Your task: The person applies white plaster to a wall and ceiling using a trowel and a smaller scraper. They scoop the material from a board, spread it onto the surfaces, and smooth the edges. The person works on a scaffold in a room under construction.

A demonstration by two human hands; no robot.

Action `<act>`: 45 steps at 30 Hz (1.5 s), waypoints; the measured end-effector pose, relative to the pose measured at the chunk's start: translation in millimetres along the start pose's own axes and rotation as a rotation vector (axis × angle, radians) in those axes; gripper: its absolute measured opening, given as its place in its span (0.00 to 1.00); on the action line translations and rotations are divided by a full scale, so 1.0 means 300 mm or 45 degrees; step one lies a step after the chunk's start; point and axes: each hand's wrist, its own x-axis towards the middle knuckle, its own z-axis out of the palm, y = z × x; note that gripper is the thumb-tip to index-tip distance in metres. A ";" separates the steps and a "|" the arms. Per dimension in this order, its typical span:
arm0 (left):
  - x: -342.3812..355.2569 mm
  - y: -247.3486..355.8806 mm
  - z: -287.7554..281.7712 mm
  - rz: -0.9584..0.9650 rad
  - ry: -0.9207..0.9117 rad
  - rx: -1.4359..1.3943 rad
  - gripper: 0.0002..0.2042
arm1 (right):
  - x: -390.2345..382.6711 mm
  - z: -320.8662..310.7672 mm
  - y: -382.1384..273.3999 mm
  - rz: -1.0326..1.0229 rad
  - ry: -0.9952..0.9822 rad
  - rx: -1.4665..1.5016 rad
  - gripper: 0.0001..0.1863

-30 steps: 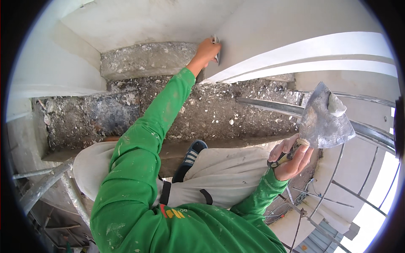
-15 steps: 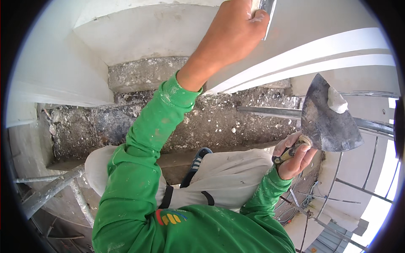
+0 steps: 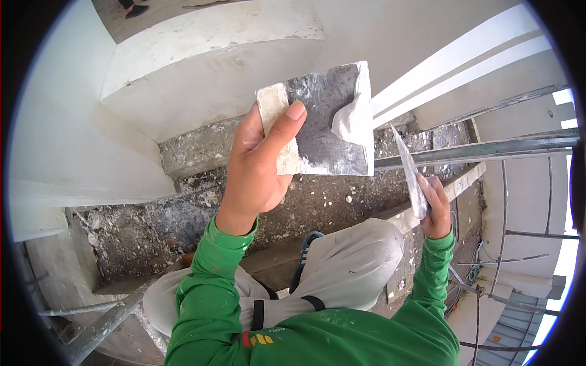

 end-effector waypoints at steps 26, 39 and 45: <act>0.015 -0.006 -0.084 -0.533 0.146 -0.098 0.18 | 0.089 0.086 -0.117 -0.178 -0.019 -0.220 0.31; 0.256 -0.066 -0.422 -0.040 0.312 0.355 0.15 | 0.209 0.070 -0.361 0.267 0.892 1.385 0.19; 0.162 -0.449 -0.920 -0.441 0.500 0.488 0.13 | 0.120 0.131 -0.193 0.250 1.163 1.199 0.13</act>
